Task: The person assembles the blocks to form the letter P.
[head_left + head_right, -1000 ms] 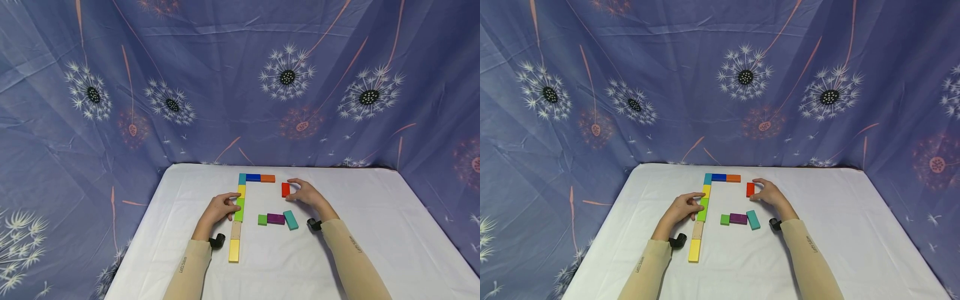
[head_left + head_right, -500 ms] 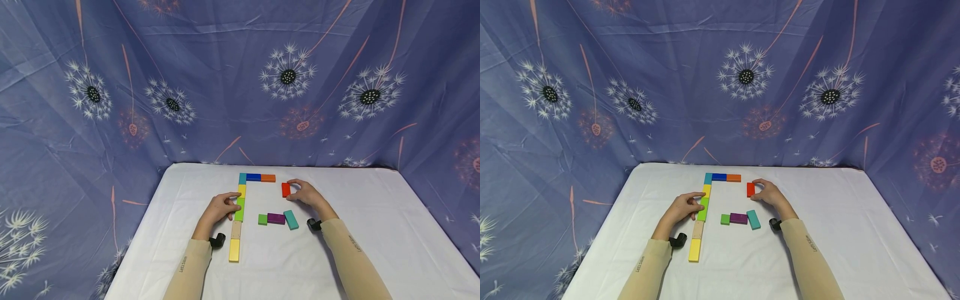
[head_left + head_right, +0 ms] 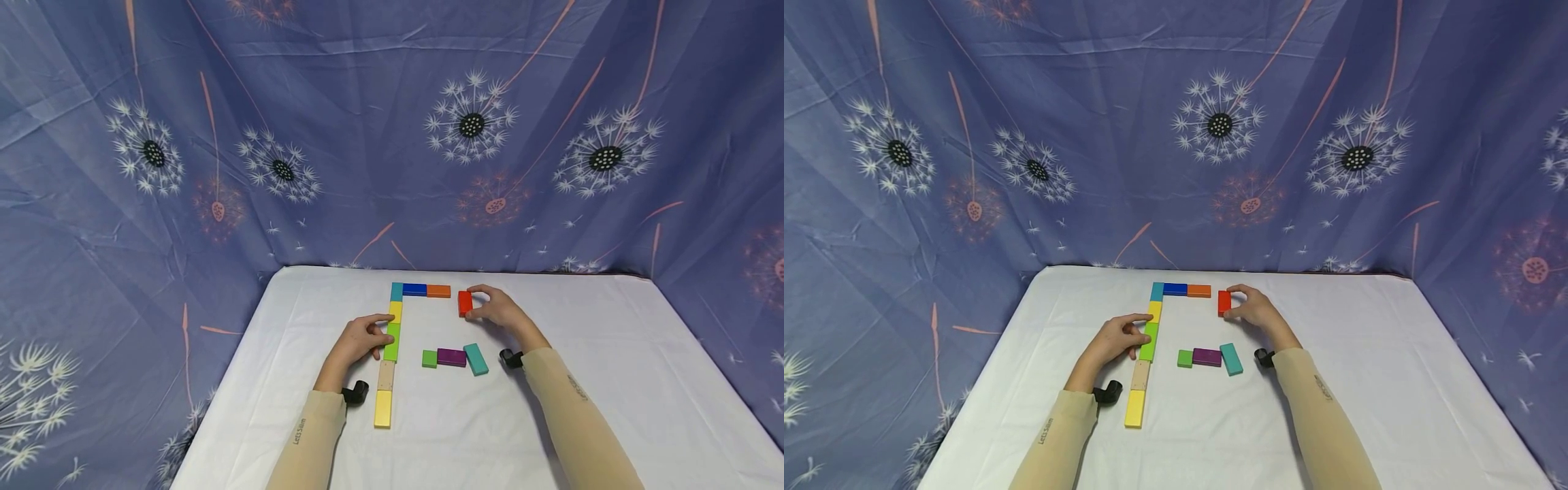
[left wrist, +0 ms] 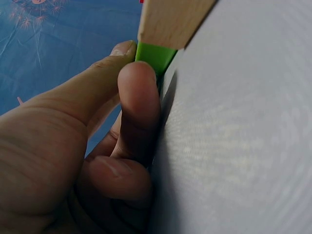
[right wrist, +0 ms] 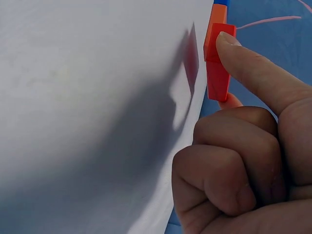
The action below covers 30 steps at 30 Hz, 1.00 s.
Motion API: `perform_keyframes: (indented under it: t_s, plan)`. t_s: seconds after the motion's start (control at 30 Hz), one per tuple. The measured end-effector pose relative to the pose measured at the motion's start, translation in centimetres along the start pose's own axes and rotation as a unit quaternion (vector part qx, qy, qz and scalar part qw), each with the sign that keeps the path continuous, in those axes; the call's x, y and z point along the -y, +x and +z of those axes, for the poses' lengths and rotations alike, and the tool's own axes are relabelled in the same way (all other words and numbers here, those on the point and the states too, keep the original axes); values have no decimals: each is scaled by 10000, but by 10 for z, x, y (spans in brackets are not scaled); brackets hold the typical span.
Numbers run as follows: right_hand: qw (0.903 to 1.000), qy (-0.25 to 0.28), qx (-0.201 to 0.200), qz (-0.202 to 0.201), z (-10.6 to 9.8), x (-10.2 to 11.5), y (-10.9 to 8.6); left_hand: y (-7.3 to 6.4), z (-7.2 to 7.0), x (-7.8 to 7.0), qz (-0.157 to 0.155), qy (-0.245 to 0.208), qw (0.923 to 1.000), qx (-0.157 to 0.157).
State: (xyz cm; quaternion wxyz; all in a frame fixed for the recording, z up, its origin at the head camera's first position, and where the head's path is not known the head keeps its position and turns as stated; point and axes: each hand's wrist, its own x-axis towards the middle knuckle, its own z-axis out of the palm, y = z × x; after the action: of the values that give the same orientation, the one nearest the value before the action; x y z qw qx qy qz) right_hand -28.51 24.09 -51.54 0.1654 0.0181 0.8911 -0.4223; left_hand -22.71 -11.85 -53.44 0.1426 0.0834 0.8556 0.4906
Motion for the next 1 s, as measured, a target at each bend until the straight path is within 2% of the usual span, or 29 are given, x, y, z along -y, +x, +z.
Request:
perform_keyframes:
  t_s: [0.5,0.8,1.0]
  plan:
    - [10000,-39,45,3,1,6,17,0,0,0,-29,10,10000,-25]
    - [9998,20,74,197,5,7,24,0,1,1,6,22,10000,-30]
    - [9998,28,113,158,7,7,24,0,1,1,-22,17,10000,-33]
